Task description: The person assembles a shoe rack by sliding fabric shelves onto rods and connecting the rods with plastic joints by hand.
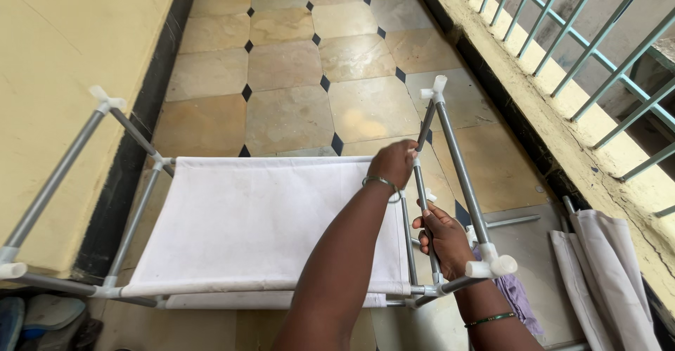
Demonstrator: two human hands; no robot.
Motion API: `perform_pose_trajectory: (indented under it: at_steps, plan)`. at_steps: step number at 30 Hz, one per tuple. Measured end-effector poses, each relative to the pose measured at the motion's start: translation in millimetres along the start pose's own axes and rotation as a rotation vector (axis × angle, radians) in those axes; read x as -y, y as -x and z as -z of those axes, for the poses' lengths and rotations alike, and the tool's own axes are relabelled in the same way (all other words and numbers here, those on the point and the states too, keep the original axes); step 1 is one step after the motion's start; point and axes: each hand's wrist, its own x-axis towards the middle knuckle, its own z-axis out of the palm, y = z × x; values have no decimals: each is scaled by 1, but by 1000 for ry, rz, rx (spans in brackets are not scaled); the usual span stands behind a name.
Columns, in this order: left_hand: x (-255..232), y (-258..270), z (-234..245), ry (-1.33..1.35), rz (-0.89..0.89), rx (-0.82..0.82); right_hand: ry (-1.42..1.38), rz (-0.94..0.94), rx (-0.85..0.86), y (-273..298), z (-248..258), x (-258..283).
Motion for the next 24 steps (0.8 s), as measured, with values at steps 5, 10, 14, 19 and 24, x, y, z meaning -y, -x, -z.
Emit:
perform_pose_trajectory:
  at_steps: [5, 10, 14, 19, 24]
  plan:
    - [24, -33, -5, 277, -57, 21, 57, -5, -37, -6, -9, 0]
    - [12, -46, 5, 204, 44, 115, 82, -5, -48, -10, -11, -2]
    - [3, -44, 7, 143, 66, 79, 97, 3, -44, -13, -10, -3]
    - [-5, -30, -1, 64, 80, -32, 119, 9, -52, -13, -12, -3]
    - [-4, -41, 1, 55, 107, 71, 118, 6, -61, -11, -13, -5]
